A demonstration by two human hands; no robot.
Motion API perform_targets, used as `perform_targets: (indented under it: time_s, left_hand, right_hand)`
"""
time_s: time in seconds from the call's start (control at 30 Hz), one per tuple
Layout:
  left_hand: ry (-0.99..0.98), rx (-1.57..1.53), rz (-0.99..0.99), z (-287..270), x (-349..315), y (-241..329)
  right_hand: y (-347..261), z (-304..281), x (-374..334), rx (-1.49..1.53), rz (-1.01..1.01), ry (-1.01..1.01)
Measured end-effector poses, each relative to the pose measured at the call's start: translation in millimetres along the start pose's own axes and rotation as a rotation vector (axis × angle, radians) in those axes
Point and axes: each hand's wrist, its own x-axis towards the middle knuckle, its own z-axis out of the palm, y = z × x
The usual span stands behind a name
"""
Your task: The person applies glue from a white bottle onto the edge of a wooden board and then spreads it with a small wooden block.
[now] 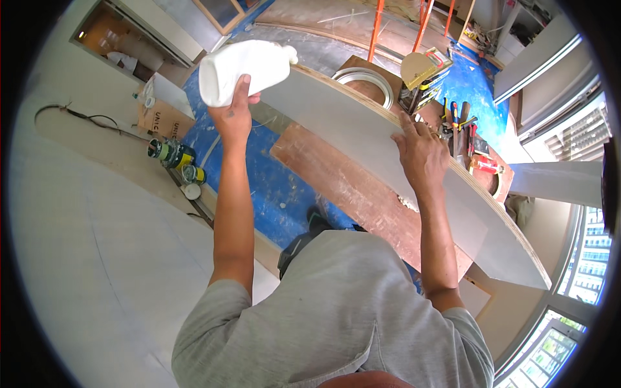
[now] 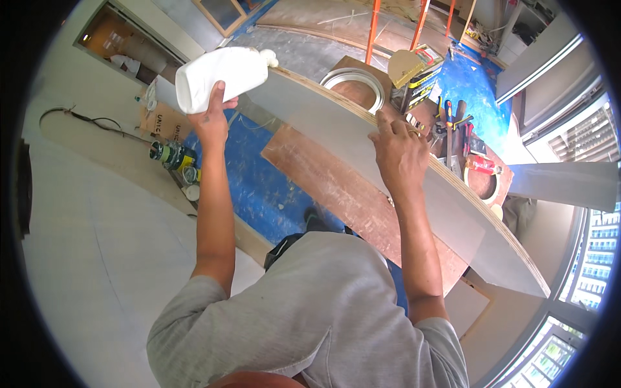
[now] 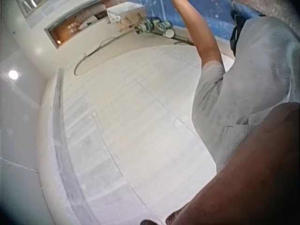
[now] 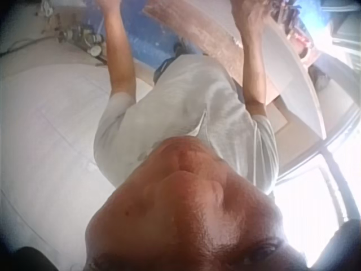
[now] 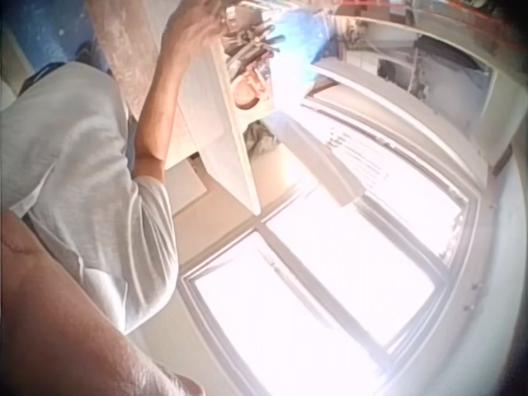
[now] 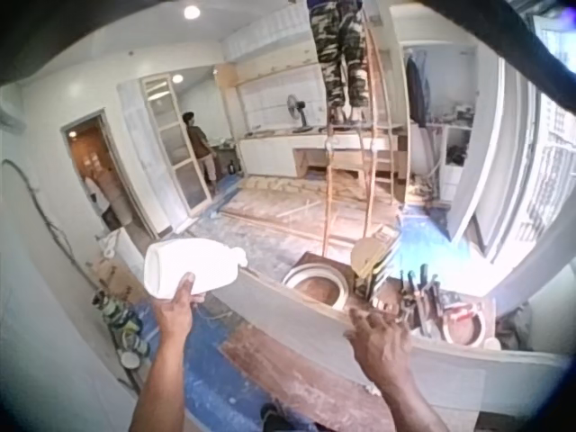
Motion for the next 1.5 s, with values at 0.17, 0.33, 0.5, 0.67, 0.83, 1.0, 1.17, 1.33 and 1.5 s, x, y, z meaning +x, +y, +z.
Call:
perform_targets:
  time_s: [0.17,0.33,0.5,0.67,0.83,1.0,1.17,1.33,1.5]
  left_hand:
    - [-0.080,0.053,0.036,-2.5,-7.4,10.7]
    - [-0.080,-0.017,0.011,-5.0,-6.9,3.2]
    - [-0.036,-0.047,-0.016,-9.8,-4.1,3.3]
    - [-0.001,-0.016,-0.029,-15.4,-6.4,5.6]
    - [0.016,-0.029,0.000,-18.2,-4.1,-1.8]
    - [0.005,-0.059,-0.009,-19.7,-7.1,0.2]
    - [0.055,-0.032,0.023,-20.2,-3.6,-5.2]
    - [-0.023,-0.062,0.006,-25.0,-8.8,-4.0]
    - [0.047,-0.047,0.006,-21.5,-8.6,-7.1]
  right_hand:
    - [0.7,0.5,-1.7,-0.003,0.002,-0.021]
    - [-0.1,0.4,-0.8,-0.022,0.002,-0.022]
    - [-0.5,2.0,-3.9,-0.021,-0.013,0.007]
    - [0.7,5.1,-4.0,-0.021,-0.011,0.007]
    - [-0.1,2.0,-2.2,-0.028,0.005,-0.008]
    - [-2.8,1.0,-1.8,-0.017,-0.006,0.011]
    - [-1.0,1.7,-2.8,-0.031,-0.009,0.000]
    - [0.0,3.5,-2.8,-0.034,0.001,-0.010]
    - [-0.8,3.0,-2.5,-0.039,-0.005,-0.015]
